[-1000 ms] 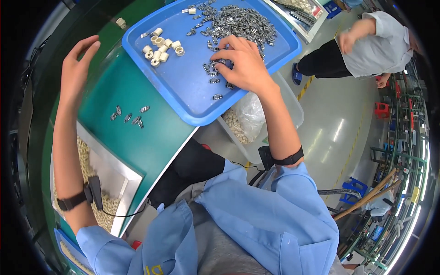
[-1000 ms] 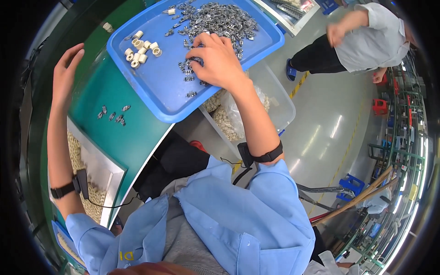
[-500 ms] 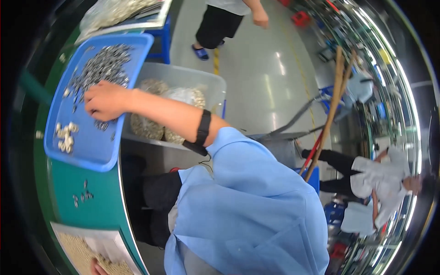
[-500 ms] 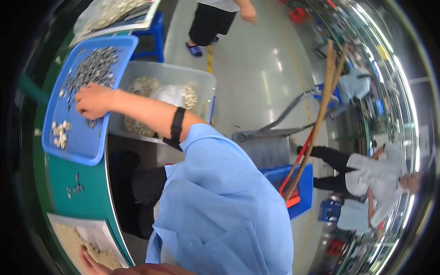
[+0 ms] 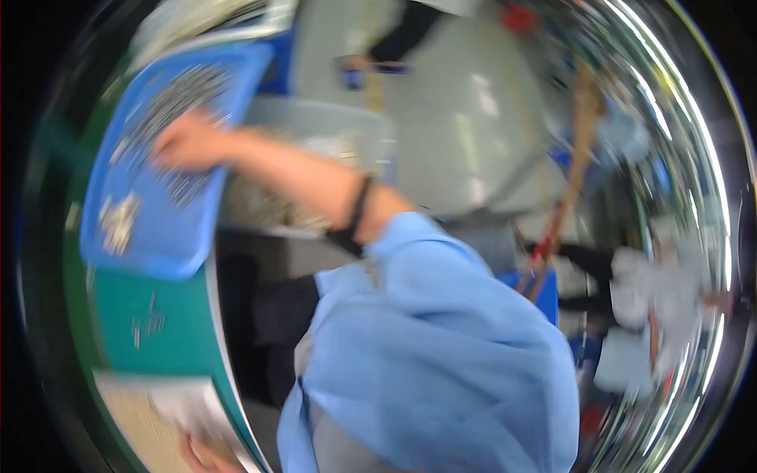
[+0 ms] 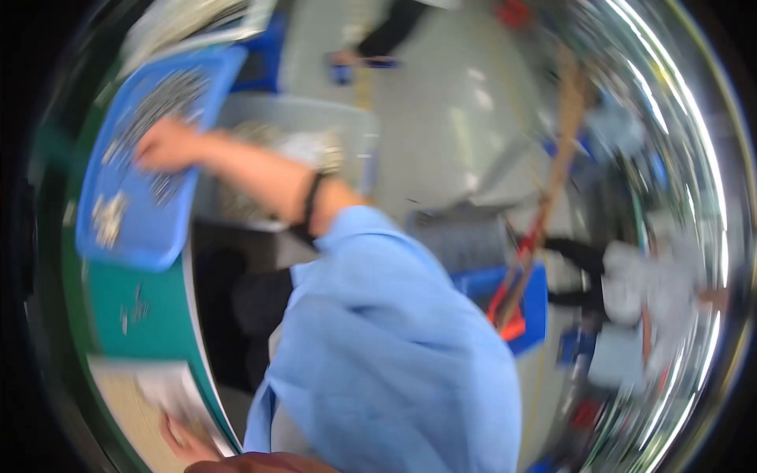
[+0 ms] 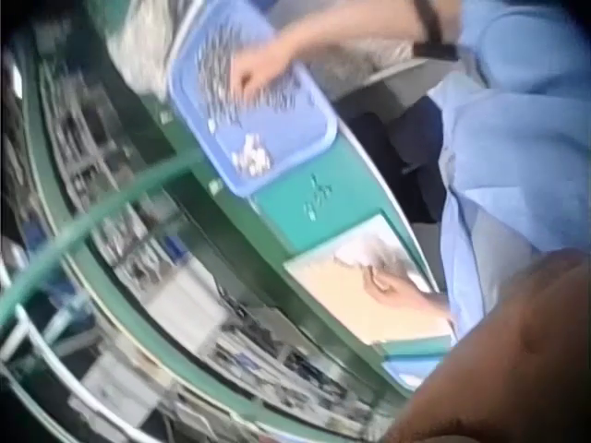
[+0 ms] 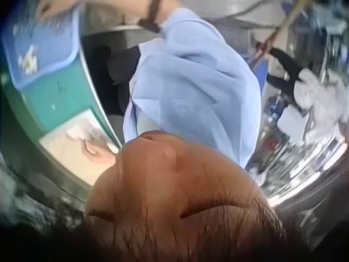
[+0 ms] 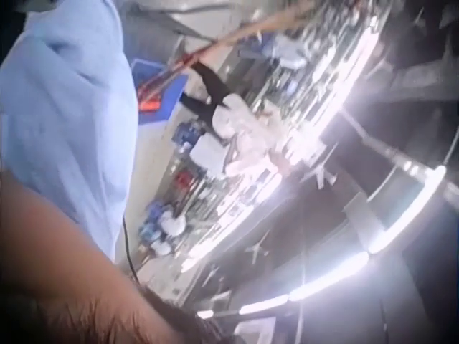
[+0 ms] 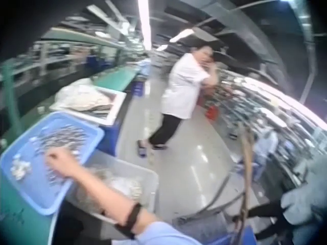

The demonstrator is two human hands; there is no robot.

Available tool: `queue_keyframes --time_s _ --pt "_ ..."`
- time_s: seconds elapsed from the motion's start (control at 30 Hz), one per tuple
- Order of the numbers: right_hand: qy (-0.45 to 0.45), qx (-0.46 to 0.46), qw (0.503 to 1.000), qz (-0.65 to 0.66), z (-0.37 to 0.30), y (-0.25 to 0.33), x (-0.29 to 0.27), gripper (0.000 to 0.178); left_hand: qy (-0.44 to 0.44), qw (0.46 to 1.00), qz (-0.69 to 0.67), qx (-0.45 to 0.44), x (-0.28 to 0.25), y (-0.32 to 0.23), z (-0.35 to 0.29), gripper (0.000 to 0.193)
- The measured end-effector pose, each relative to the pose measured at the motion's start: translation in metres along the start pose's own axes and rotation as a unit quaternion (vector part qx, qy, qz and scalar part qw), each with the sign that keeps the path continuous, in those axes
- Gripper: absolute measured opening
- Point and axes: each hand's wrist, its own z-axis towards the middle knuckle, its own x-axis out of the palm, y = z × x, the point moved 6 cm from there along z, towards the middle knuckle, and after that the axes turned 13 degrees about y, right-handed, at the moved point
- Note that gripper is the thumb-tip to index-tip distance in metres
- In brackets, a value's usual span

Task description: The person picks up a white plastic component and a metal insert, joins them together by hand, and places the assembled unit onto a metal tray. This process is repeated multiple times, occasionally moving pieces on the green table.

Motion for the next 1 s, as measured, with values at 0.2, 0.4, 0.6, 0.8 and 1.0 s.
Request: queue_keyframes --time_s 0.2,0.4,0.6,0.8,1.0 --pt "0.036 0.135 0.989 -0.043 -0.037 0.015 -0.038 0.020 -0.120 0.964 0.236 -0.003 -0.010 -0.042 -0.019 0.017" --pt "0.077 0.047 0.993 0.074 -0.030 0.041 0.014 0.022 -0.226 0.924 0.290 -0.103 -0.013 -0.045 -0.061 0.018" --pt "0.112 0.020 0.984 0.135 -0.036 0.087 0.046 0.020 -0.258 0.884 0.365 -0.136 -0.007 -0.041 -0.023 0.018" --pt "0.109 -0.015 0.985 0.134 -0.053 0.126 0.065 0.016 -0.225 0.866 0.414 -0.166 -0.004 -0.024 0.005 0.019" --pt "0.142 -0.156 0.963 0.166 -0.048 0.160 0.099 0.017 -0.238 0.872 0.396 -0.161 -0.001 -0.028 0.009 0.014"
